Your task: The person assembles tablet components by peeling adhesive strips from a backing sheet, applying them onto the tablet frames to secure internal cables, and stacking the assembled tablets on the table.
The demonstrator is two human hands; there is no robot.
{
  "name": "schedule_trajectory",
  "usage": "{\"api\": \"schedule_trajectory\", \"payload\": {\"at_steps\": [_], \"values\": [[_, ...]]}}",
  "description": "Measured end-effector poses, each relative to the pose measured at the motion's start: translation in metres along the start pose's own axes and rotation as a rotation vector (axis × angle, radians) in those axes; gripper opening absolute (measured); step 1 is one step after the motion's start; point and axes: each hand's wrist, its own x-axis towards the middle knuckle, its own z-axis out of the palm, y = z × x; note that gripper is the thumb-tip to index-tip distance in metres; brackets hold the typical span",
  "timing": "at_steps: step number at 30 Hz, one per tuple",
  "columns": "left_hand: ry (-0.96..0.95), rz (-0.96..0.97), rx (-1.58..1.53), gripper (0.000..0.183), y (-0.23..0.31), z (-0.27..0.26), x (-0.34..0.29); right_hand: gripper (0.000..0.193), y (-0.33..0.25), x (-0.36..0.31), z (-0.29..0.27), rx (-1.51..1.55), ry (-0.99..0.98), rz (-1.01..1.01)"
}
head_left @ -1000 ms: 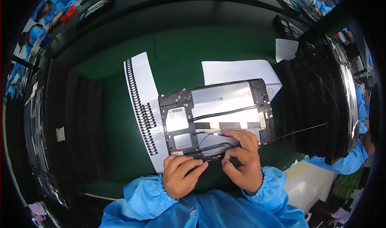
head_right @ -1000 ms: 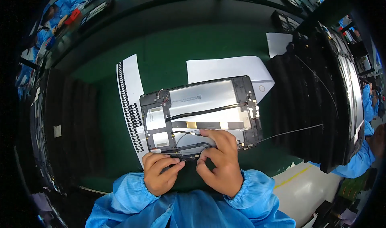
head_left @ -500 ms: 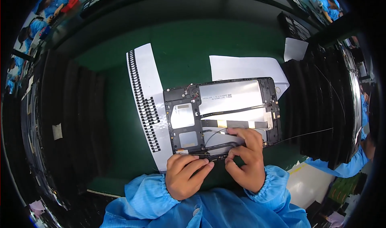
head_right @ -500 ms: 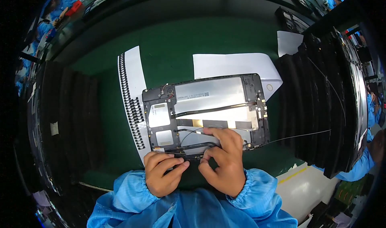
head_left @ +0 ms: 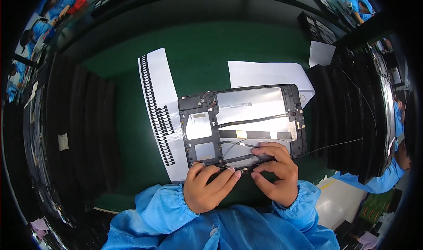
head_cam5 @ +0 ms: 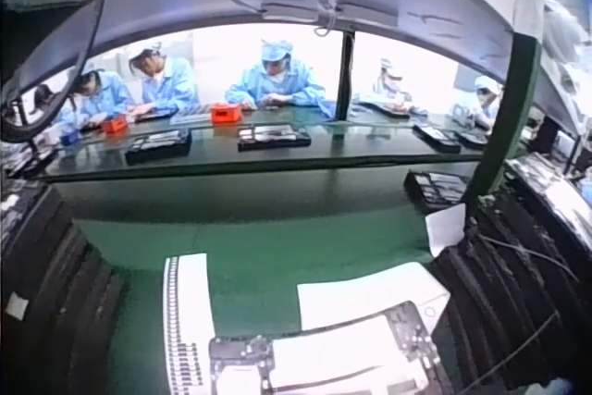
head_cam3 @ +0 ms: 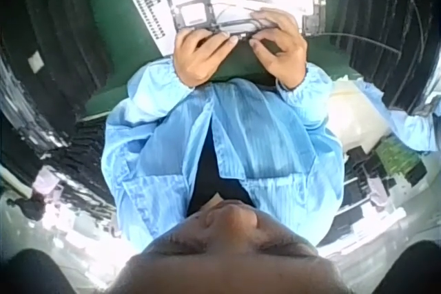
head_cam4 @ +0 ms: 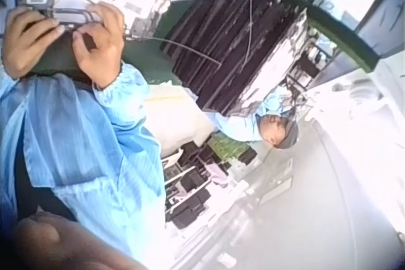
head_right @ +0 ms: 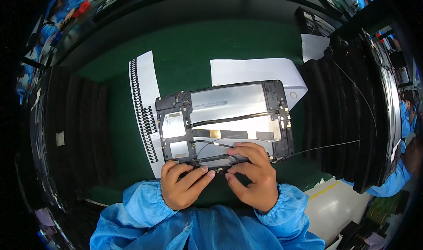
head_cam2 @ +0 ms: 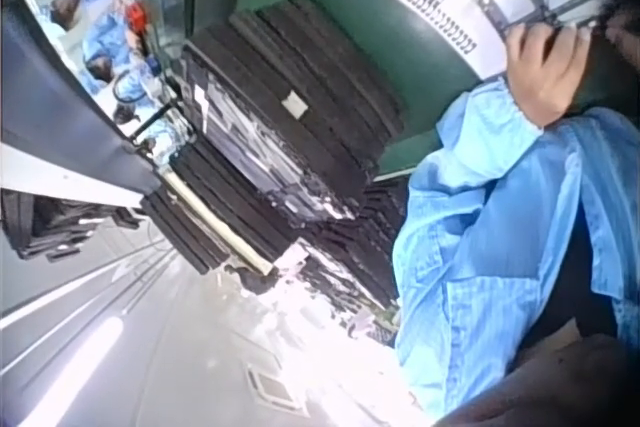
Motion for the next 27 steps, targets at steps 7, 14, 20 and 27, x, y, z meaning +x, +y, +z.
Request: {"api": "schedule_trajectory", "payload": {"at_steps": [7,14,20,27], "values": [[-0.008,-0.001,0.002,0.031,-0.001,0.0,0.0,0.016,0.001,-0.001,0.007,-0.097,0.001,-0.114],[-0.023,0.063,0.016,0.031,-0.006,-0.002,0.001,0.018,-0.001,0.002,0.012,-0.166,-0.018,-0.23],[-0.006,0.005,-0.016,0.028,0.0,0.0,0.0,0.017,-0.005,0.002,0.015,-0.246,-0.013,-0.309],[0.153,-0.066,-0.126,0.027,-0.014,-0.025,0.005,0.026,-0.012,0.001,-0.011,-0.191,0.061,-0.022]]}}
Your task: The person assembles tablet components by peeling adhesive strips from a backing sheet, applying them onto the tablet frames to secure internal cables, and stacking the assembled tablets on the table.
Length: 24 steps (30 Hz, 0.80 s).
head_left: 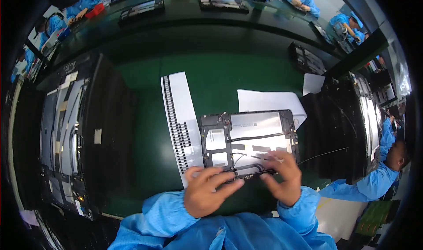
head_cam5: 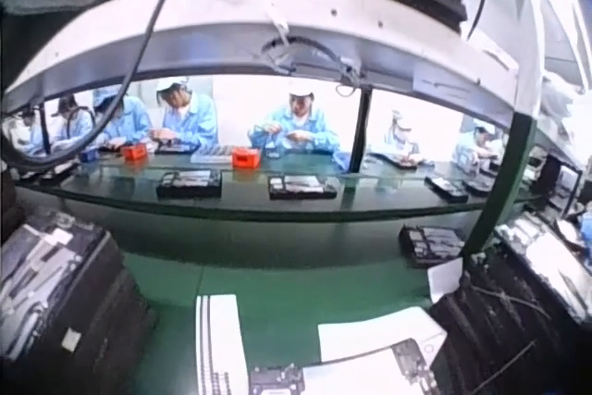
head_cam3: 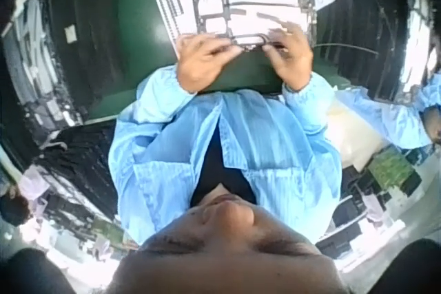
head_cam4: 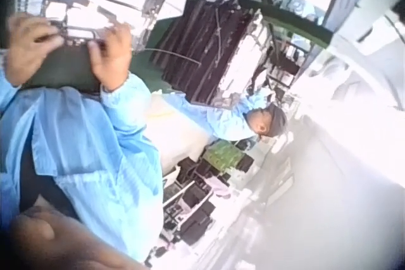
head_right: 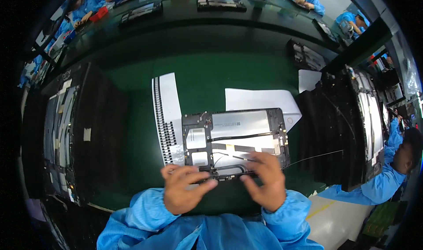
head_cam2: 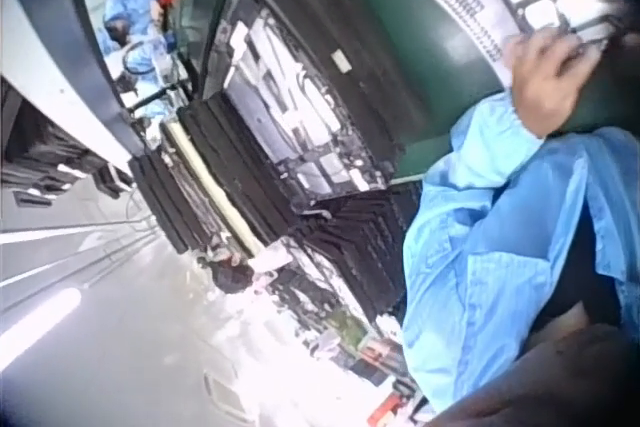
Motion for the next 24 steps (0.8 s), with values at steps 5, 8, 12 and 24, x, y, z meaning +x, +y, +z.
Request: {"api": "schedule_trajectory", "payload": {"at_steps": [5,8,12,24], "values": [[0.282,-0.505,-0.077,0.028,-0.061,-0.027,-0.016,0.042,0.015,-0.006,-0.059,-0.13,0.6,0.085],[0.305,-0.605,-0.137,0.026,-0.091,-0.024,-0.022,0.038,0.026,-0.01,-0.08,0.515,0.979,0.224],[0.224,-0.587,-0.018,0.03,-0.107,-0.018,-0.037,0.046,0.021,-0.002,-0.063,0.629,0.922,0.181],[-0.07,-0.397,0.173,0.05,-0.116,-0.014,-0.013,0.009,-0.069,0.131,0.137,-0.725,-0.079,-0.325]]}}
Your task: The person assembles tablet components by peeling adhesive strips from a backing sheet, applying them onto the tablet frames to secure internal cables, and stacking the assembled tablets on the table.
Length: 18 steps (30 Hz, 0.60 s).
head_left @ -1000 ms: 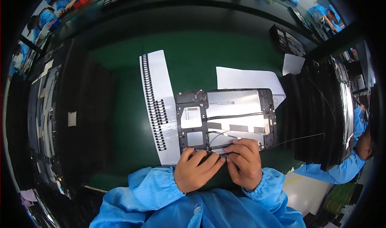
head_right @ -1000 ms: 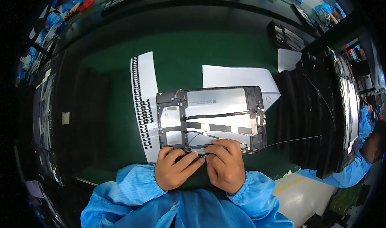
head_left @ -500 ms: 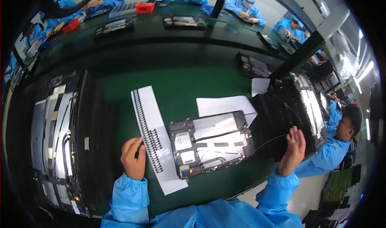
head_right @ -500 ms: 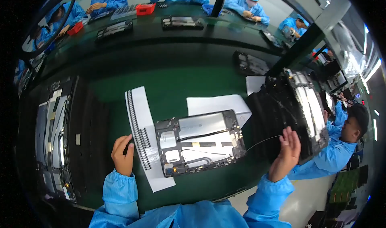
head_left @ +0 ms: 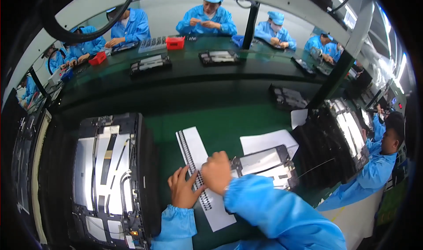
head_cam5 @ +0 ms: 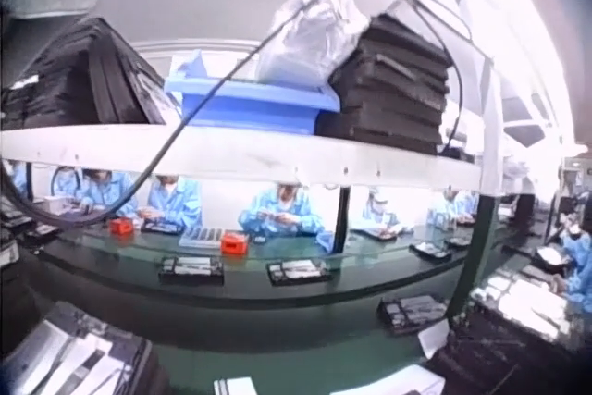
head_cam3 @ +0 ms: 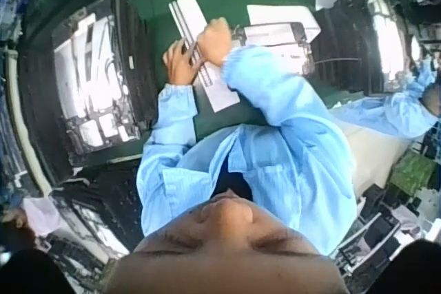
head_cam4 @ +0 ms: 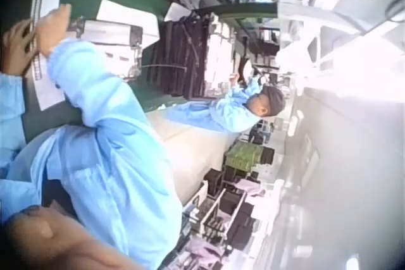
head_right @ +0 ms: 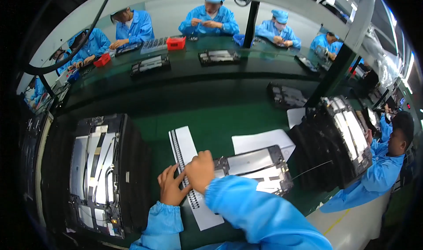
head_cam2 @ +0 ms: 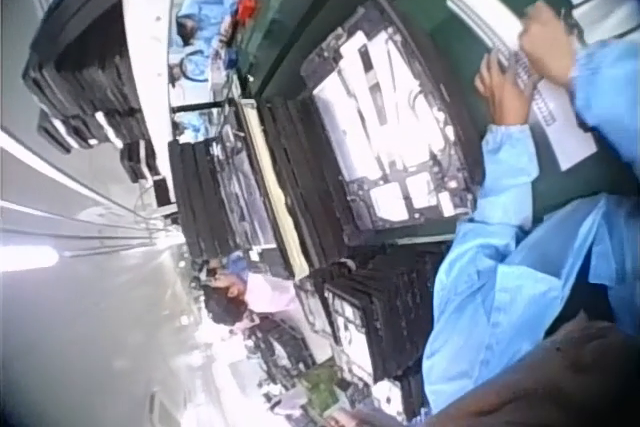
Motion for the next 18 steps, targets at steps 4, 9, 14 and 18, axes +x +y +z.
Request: {"api": "schedule_trajectory", "payload": {"at_steps": [4,9,14,18], "values": [[-0.043,-0.072,0.022,0.04,-0.009,-0.001,-0.002,0.012,-0.018,0.014,0.037,-0.099,-0.119,0.024],[-0.021,-0.057,0.032,0.041,-0.011,0.001,-0.006,0.014,-0.018,0.014,0.032,0.025,-0.159,0.076],[0.011,-0.033,0.042,0.043,-0.019,0.012,-0.008,0.016,-0.017,0.023,0.034,0.105,-0.302,0.166],[0.171,0.026,0.131,0.04,-0.033,0.038,-0.008,0.022,0.004,0.04,0.006,0.235,-0.165,0.049]]}}
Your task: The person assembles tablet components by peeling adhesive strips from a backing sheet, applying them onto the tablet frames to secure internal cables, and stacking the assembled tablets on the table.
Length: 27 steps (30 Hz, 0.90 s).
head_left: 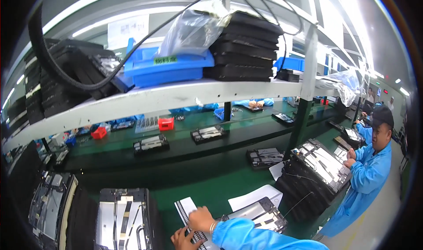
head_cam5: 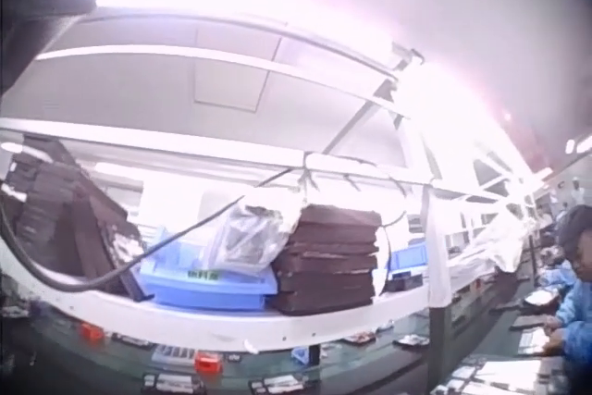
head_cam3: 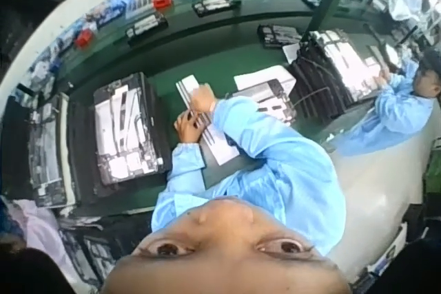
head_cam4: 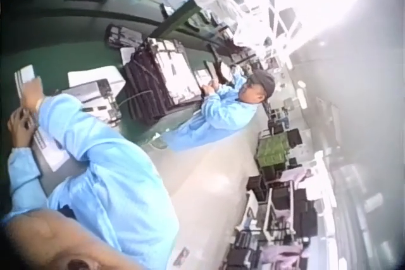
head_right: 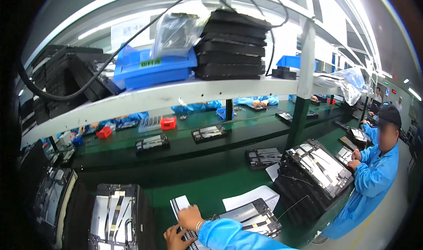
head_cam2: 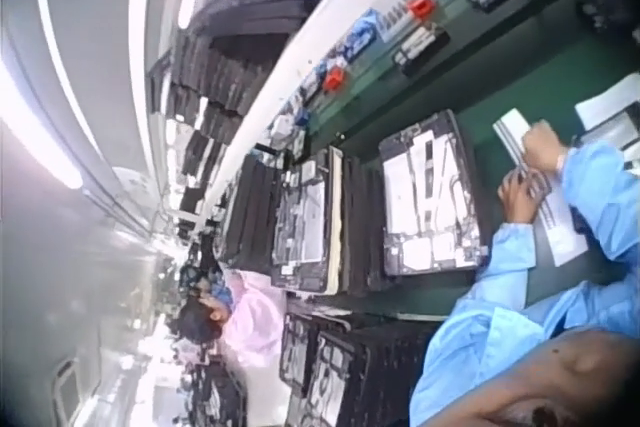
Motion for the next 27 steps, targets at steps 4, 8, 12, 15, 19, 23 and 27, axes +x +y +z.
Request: {"api": "schedule_trajectory", "payload": {"at_steps": [4,8,12,15,19,23,27], "values": [[-0.092,-0.033,0.014,0.046,-0.003,-0.013,-0.001,0.005,0.007,0.014,-0.168,0.706,0.787,-0.458],[-0.099,-0.07,0.005,0.051,-0.001,-0.015,0.004,0.005,0.051,0.011,-0.31,0.961,1.015,-0.456],[-0.181,-0.082,-0.026,0.05,0.008,-0.022,0.008,0.014,0.107,0.017,-0.358,1.353,1.07,-0.396],[-0.105,-0.058,-0.116,0.05,0.004,-0.025,-0.007,0.013,0.123,-0.001,-0.337,1.509,0.926,-0.48],[-0.101,-0.009,-0.072,0.051,0.009,-0.034,-0.002,0.016,0.089,-0.096,-0.282,1.422,0.842,-0.442],[-0.05,-0.047,-0.18,0.04,0.052,-0.057,0.003,0.007,0.083,-0.164,-0.174,1.451,0.373,0.026],[-0.109,0.188,-0.336,0.032,0.135,-0.092,0.006,0.003,0.107,-0.238,-0.109,1.278,0.351,0.467]]}}
